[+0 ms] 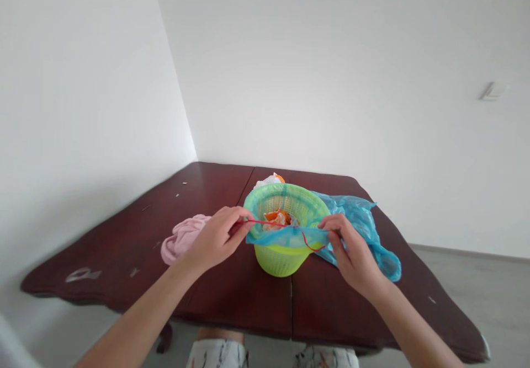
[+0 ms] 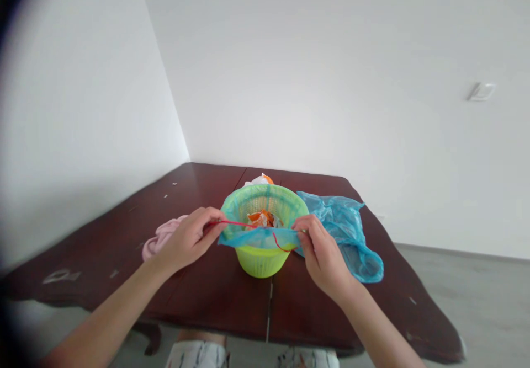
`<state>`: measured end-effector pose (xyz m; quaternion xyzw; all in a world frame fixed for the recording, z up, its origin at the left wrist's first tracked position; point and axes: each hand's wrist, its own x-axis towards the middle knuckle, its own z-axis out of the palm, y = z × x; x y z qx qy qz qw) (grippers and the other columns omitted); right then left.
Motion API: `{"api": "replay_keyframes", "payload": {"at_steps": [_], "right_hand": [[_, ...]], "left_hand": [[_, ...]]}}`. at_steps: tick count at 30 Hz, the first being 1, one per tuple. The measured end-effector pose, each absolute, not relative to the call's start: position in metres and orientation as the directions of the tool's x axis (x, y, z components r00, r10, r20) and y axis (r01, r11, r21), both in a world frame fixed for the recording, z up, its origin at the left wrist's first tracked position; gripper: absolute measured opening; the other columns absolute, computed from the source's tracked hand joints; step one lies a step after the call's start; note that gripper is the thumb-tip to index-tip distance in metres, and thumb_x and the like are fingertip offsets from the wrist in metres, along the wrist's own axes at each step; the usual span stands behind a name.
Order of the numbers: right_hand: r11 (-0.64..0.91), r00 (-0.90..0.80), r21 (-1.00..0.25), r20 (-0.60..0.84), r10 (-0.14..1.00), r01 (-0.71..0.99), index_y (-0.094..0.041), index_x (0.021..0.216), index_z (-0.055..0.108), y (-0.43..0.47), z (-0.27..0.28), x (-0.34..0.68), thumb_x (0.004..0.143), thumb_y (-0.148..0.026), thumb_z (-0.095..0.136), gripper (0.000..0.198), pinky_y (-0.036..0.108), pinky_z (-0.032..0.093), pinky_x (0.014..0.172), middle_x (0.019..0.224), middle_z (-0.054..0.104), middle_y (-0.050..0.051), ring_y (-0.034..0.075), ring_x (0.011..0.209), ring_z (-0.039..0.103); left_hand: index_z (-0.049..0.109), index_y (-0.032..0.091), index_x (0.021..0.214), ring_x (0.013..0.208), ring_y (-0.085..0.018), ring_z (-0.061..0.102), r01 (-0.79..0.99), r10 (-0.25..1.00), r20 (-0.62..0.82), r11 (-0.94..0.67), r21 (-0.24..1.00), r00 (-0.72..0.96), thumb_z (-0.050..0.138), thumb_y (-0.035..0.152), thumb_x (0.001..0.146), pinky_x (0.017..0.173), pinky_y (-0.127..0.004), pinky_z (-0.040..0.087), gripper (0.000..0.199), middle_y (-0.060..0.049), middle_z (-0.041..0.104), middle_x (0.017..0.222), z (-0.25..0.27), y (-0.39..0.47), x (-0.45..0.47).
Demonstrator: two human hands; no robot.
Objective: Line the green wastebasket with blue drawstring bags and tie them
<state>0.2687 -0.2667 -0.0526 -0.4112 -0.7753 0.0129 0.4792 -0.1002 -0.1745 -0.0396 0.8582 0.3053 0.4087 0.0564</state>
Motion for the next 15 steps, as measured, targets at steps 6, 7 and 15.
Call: {"api": "replay_keyframes", "payload": {"at_steps": [6,7,15], "right_hand": [[0.510,-0.220,-0.560,0.504,0.835,0.653,-0.026,0.111,0.064,-0.250,-0.036,0.290,0.128,-0.040,0.048,0.028,0.031,0.053,0.071,0.089,0.068,-0.001,0.018,0.076,0.062],[0.487,-0.231,-0.566,0.464,0.855,0.665,-0.025,0.111,0.064,-0.247,-0.034,0.292,0.128,-0.044,0.050,0.028,0.031,0.052,0.071,0.087,0.067,-0.002,0.017,0.075,0.061],[0.573,-0.346,-0.331,0.542,0.765,0.750,-0.025,0.120,0.070,-0.238,-0.009,0.294,0.105,-0.042,0.092,0.031,0.037,0.060,0.091,0.115,0.070,0.005,0.024,0.102,0.072]], "left_hand": [[0.076,0.024,0.095,0.086,-0.024,0.064,0.440,0.643,0.563,-0.766,0.468,0.520,0.057,0.071,0.121,0.084,-0.037,0.048,0.057,-0.003,0.071,0.091,-0.025,-0.133,-0.108],[0.079,0.025,0.101,0.089,-0.025,0.063,0.433,0.625,0.543,-0.781,0.451,0.561,0.065,0.081,0.114,0.087,-0.038,0.048,0.060,-0.003,0.072,0.093,-0.021,-0.129,-0.109],[0.087,0.035,0.125,0.126,-0.034,0.062,0.331,0.423,0.442,-0.903,0.274,0.791,0.108,0.082,0.072,0.118,-0.049,0.048,0.074,-0.006,0.073,0.128,-0.001,-0.155,-0.106]]}}
